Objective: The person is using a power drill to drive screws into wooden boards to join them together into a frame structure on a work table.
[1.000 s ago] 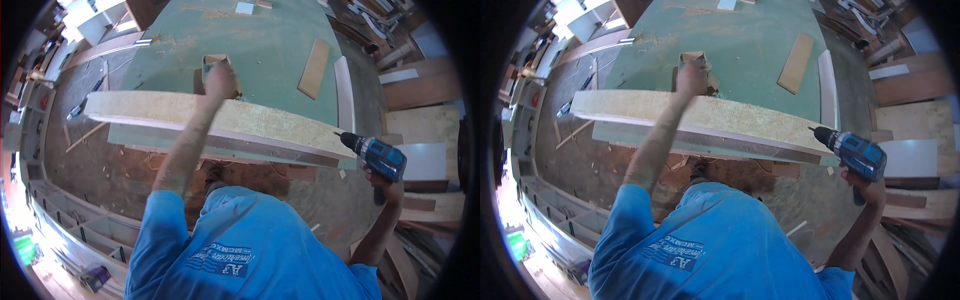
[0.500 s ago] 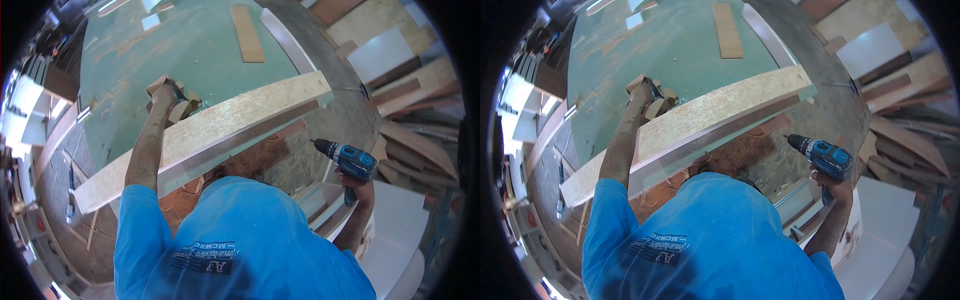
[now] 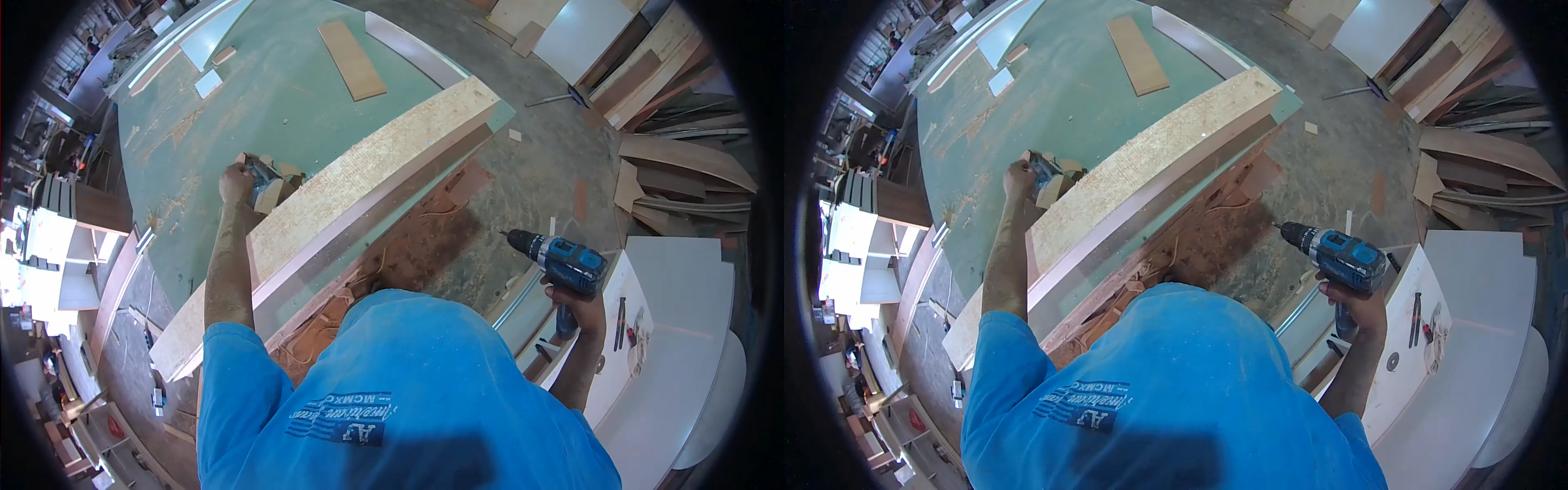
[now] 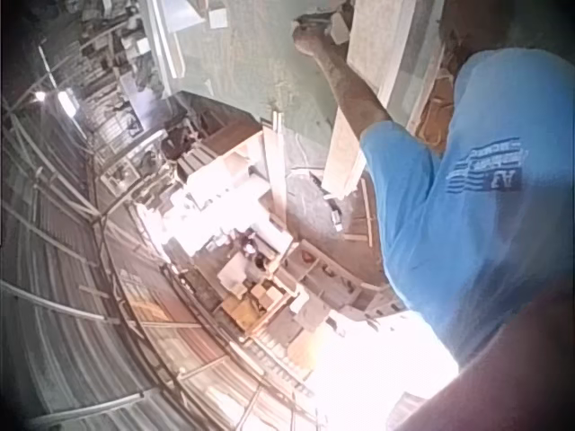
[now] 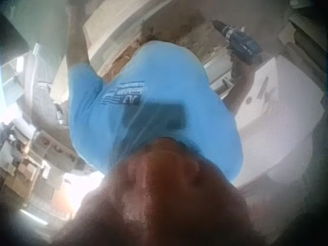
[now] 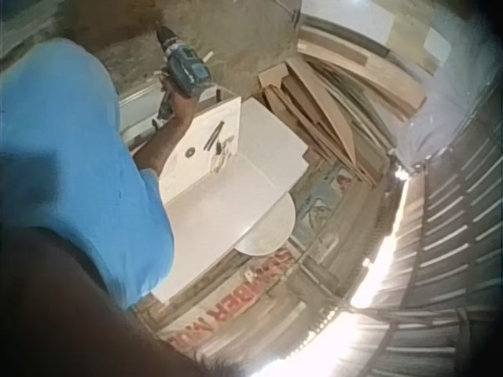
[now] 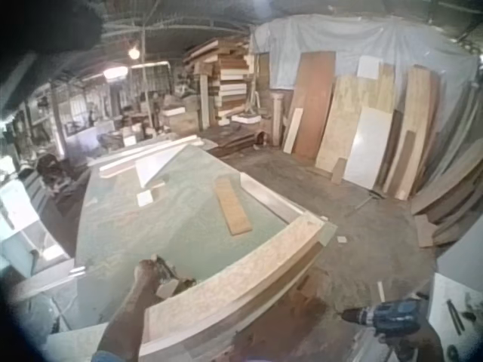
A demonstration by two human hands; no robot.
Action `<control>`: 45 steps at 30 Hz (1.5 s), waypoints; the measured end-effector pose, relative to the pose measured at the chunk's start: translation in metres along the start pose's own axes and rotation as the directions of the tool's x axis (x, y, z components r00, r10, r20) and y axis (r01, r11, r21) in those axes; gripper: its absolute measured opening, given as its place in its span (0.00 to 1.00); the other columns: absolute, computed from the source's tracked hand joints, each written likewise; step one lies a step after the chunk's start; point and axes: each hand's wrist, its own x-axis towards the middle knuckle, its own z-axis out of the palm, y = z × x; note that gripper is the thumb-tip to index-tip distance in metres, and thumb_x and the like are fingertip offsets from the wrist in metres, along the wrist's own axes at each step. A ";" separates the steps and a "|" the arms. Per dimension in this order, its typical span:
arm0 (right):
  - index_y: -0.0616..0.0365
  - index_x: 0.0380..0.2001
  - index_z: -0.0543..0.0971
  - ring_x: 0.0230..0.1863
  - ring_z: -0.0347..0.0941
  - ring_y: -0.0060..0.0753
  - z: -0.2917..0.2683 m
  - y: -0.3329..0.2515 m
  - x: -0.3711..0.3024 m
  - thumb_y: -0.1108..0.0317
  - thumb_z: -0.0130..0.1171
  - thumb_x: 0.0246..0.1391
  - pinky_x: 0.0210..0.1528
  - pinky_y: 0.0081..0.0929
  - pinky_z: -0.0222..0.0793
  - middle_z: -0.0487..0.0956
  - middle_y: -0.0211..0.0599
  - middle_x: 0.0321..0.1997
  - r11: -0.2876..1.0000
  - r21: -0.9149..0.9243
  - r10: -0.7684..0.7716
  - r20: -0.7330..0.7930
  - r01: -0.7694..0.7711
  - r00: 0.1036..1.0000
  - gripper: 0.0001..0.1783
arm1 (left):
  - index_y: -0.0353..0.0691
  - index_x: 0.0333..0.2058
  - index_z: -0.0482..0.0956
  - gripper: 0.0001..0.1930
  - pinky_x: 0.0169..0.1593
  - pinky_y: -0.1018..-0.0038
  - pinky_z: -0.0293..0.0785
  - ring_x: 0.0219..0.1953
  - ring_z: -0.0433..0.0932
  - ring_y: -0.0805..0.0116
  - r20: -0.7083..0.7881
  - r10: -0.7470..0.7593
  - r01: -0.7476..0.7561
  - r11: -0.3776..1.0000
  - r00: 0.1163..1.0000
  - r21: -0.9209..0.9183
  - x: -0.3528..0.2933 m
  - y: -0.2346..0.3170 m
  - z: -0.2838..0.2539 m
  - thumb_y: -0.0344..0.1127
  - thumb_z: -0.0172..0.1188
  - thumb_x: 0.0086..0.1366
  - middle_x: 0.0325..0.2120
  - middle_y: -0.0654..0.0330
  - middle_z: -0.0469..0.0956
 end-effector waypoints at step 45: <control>0.58 0.50 0.81 0.30 0.79 0.21 0.226 0.012 -0.044 0.79 0.71 0.52 0.29 0.23 0.76 0.85 0.33 0.39 0.946 0.274 -0.291 0.475 0.176 0.831 0.21 | 0.34 0.44 0.79 0.12 0.45 0.77 0.85 0.39 0.83 0.69 0.586 -0.044 0.485 -0.512 0.809 -0.709 -0.304 0.140 -0.059 0.38 0.63 0.72 0.39 0.55 0.83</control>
